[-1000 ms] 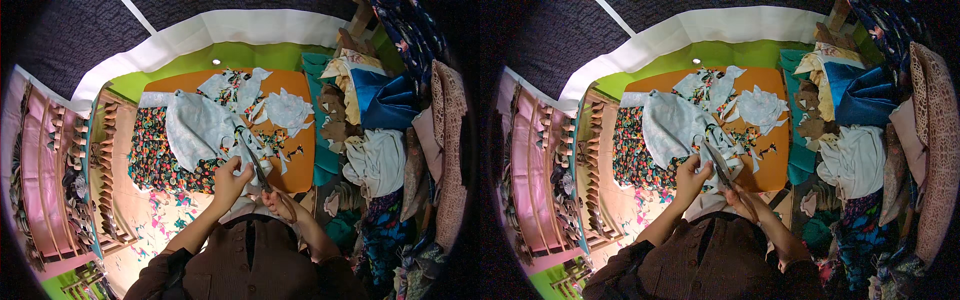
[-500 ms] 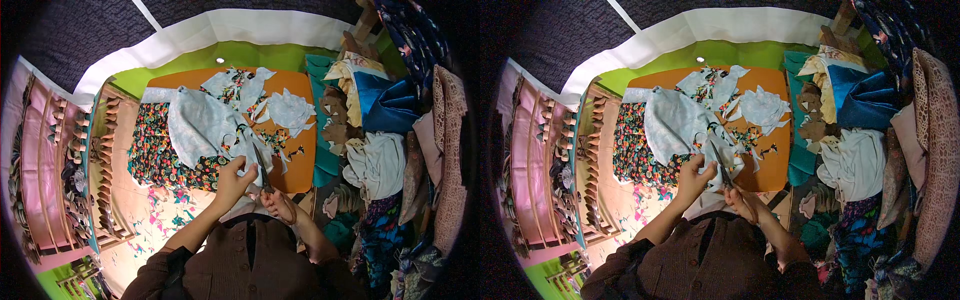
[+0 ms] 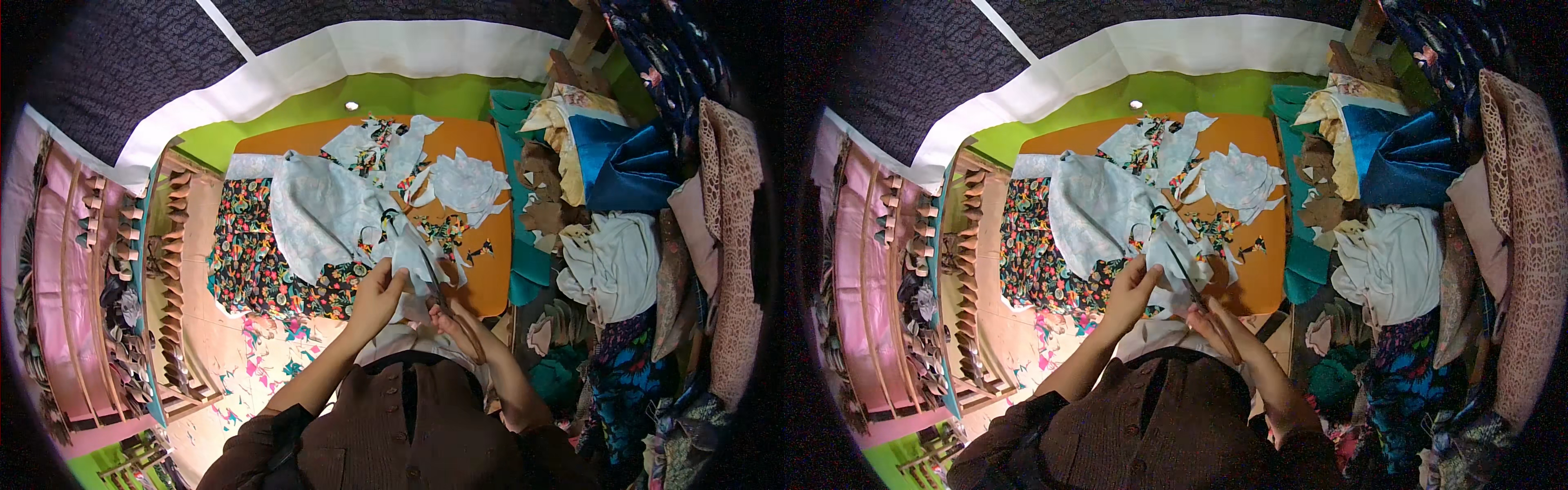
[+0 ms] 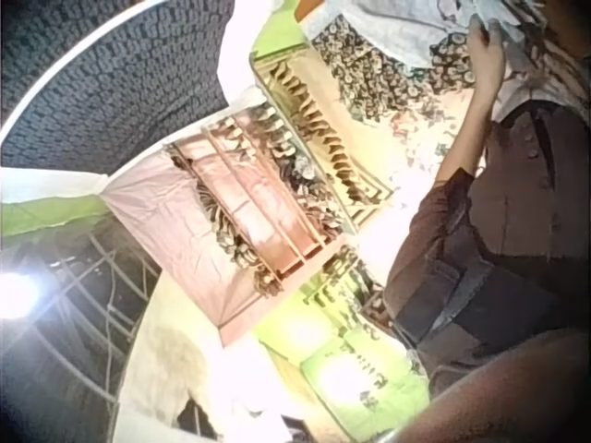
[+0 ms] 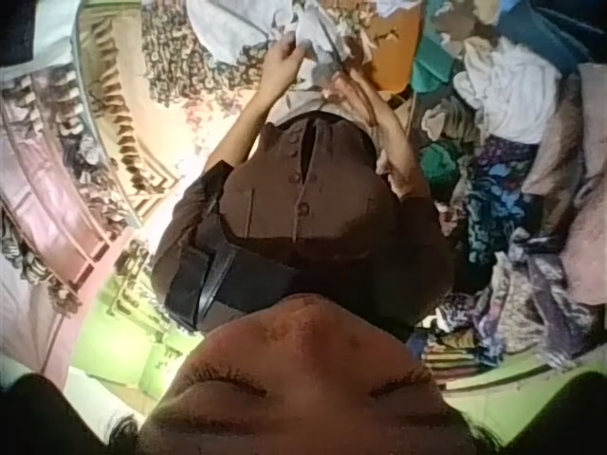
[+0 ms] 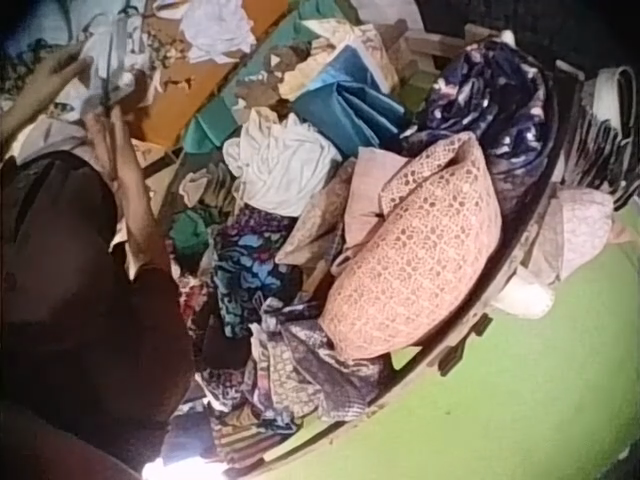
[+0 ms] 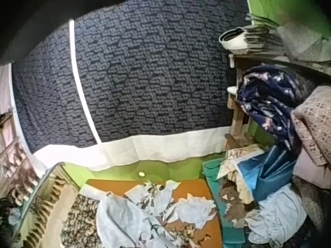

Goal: Using a pair of scissors to cut a specific shape out of a piece of light-colored fabric on a table.

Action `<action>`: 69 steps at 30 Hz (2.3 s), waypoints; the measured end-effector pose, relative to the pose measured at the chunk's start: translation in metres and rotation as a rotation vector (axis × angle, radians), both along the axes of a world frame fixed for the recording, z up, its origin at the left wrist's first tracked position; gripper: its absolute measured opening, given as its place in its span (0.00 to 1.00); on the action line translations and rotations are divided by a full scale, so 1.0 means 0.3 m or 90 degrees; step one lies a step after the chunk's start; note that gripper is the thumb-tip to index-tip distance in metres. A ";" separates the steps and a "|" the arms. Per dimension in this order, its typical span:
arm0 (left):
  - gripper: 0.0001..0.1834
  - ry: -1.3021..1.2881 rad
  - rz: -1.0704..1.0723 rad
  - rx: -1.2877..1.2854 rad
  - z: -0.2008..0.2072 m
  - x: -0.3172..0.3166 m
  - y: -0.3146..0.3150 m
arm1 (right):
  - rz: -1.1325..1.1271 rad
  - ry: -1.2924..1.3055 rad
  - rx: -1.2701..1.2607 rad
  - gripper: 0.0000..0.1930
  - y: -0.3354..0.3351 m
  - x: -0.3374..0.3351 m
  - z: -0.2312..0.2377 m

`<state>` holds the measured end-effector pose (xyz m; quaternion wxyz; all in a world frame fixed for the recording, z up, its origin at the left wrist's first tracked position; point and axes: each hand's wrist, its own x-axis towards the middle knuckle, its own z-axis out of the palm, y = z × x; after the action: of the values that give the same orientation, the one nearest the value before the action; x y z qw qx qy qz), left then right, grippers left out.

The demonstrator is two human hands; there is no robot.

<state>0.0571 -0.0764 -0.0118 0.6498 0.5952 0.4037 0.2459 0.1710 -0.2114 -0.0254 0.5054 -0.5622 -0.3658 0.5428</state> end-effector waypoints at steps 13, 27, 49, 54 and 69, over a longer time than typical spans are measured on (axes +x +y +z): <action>0.13 0.127 0.015 0.194 0.044 -0.008 -0.004 | 0.067 0.180 -0.097 0.32 0.009 -0.028 -0.032; 0.11 0.118 -0.021 0.059 0.097 -0.035 -0.017 | 0.083 0.249 -0.146 0.32 0.011 -0.058 -0.022; 0.11 0.078 0.044 0.065 0.071 -0.103 -0.019 | 0.172 0.353 -0.154 0.36 0.036 -0.073 0.008; 0.12 0.112 0.028 0.138 0.048 -0.107 -0.014 | 0.179 0.333 -0.156 0.36 0.043 -0.071 0.003; 0.13 0.129 0.023 0.264 0.048 -0.058 -0.011 | 0.168 0.340 -0.131 0.38 0.046 -0.067 0.010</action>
<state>0.0397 -0.0798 0.0025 0.4655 0.7302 0.4184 0.2739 0.1511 -0.1975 -0.0224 0.4489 -0.3958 -0.2333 0.7664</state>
